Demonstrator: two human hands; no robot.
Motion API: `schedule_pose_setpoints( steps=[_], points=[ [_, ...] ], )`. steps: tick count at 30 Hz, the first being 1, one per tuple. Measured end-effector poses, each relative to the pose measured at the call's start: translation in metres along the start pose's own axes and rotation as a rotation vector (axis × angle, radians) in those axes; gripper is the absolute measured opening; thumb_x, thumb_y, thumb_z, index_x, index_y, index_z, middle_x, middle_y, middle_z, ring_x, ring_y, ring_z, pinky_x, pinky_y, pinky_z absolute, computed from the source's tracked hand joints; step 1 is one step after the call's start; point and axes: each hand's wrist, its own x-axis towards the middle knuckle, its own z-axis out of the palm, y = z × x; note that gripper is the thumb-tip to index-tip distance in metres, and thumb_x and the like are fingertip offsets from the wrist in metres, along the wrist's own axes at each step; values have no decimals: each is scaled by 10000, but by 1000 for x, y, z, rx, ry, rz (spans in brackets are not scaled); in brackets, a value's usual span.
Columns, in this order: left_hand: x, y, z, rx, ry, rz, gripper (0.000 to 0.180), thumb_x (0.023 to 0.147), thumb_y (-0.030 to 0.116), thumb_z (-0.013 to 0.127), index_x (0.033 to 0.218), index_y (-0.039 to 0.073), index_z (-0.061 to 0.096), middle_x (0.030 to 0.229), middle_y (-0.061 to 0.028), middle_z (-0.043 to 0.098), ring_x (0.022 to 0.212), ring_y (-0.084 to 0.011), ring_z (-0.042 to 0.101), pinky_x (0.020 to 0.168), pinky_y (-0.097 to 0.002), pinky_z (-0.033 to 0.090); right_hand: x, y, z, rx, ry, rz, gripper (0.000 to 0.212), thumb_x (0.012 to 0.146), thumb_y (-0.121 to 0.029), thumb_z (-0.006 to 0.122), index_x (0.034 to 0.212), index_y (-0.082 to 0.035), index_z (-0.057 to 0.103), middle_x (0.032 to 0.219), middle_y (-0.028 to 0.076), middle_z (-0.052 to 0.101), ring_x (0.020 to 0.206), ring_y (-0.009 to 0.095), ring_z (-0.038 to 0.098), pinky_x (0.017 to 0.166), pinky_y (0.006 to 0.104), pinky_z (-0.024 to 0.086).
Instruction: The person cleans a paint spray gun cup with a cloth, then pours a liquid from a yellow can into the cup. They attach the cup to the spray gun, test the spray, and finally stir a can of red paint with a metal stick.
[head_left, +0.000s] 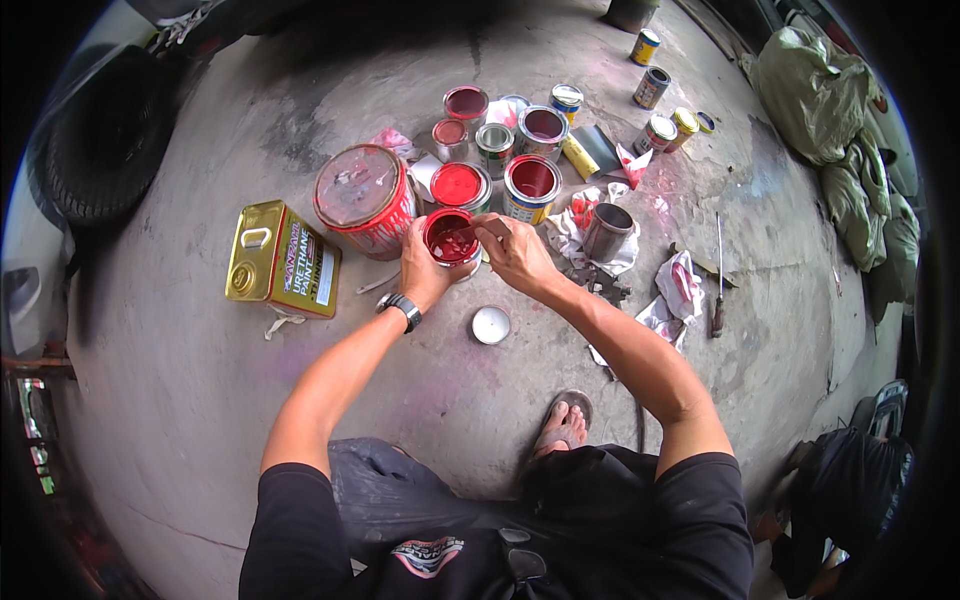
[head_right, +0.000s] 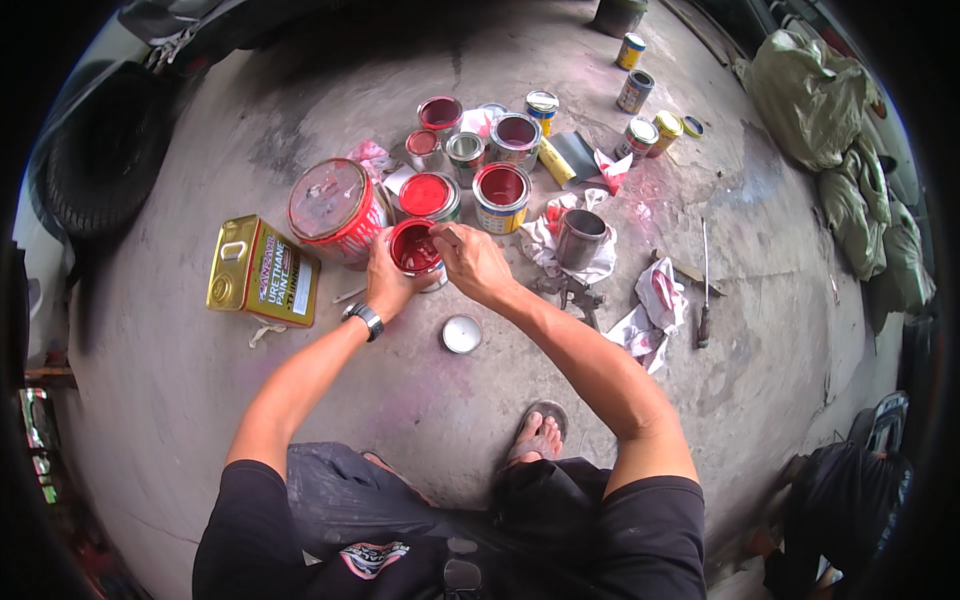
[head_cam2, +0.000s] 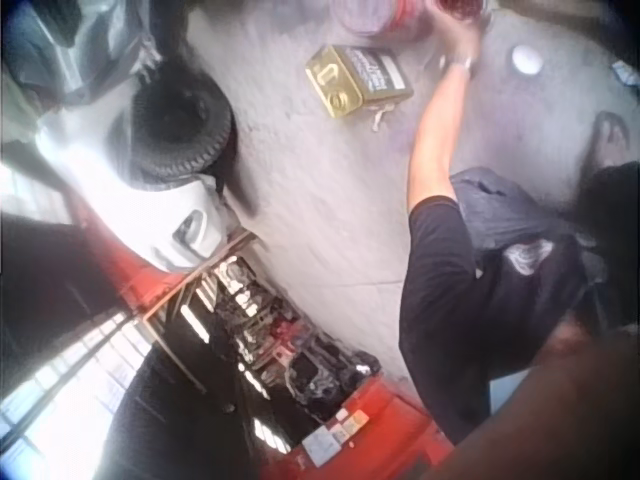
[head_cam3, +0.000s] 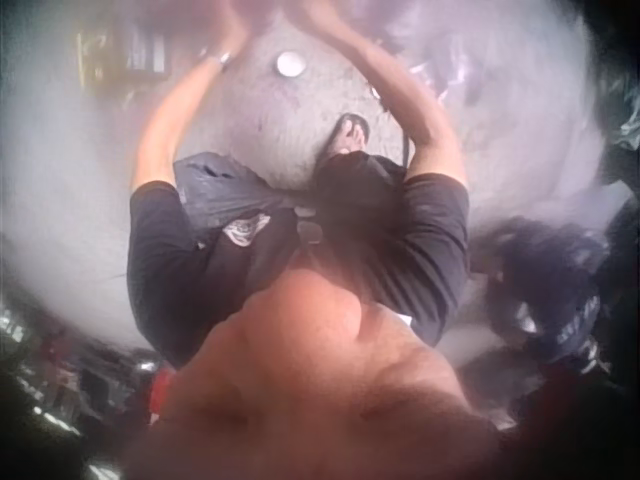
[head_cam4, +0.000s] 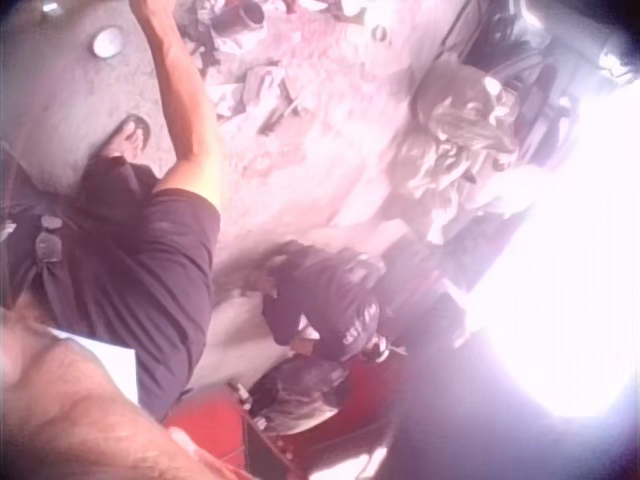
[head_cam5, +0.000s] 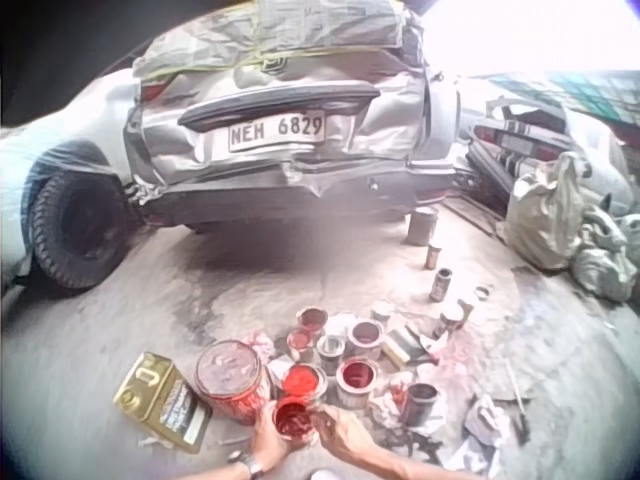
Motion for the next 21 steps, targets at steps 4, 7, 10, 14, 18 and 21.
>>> schedule_pose_setpoints(
  steps=[4,7,10,14,18,21],
  points=[
    [5,11,14,-25,-21,29,1030,560,324,976,1362,17,407,1287,-190,568,1204,-346,570,1030,-444,470,5,6,-8,-61,44,-39,237,966,-157,593,1136,-15,680,1021,228,698,927,406,691,796,462,558],
    [14,13,33,-55,-4,87,993,569,280,972,1354,24,419,1270,-186,566,1190,-347,572,1017,-441,477,12,4,-14,-124,65,-56,232,972,-149,589,1138,-13,677,995,226,690,905,410,684,796,464,547],
    [18,27,55,-81,31,63,950,583,276,965,1335,21,443,1259,-187,566,1188,-347,574,1003,-445,485,13,9,-23,-131,60,-90,247,978,-191,534,1095,-32,684,1042,214,687,941,413,682,793,489,558],
    [30,37,73,-90,8,35,966,590,276,963,1359,8,443,1293,-197,561,1216,-352,569,1021,-442,482,12,21,-37,-199,72,-74,220,973,-186,519,1037,-27,657,1022,241,679,938,433,672,776,514,554],
    [45,39,87,-87,-26,77,988,599,276,960,1386,11,425,1327,-198,550,1243,-348,560,1050,-440,467,16,35,-49,-168,119,-35,210,967,-196,545,1026,-24,650,1020,256,677,935,437,675,757,526,552],
    [51,38,96,-66,-33,121,993,605,275,959,1397,16,417,1342,-196,544,1254,-344,556,1062,-441,458,23,41,-61,-172,128,22,218,967,-210,561,1037,-26,651,1023,257,678,935,438,678,749,526,552]
  ],
)
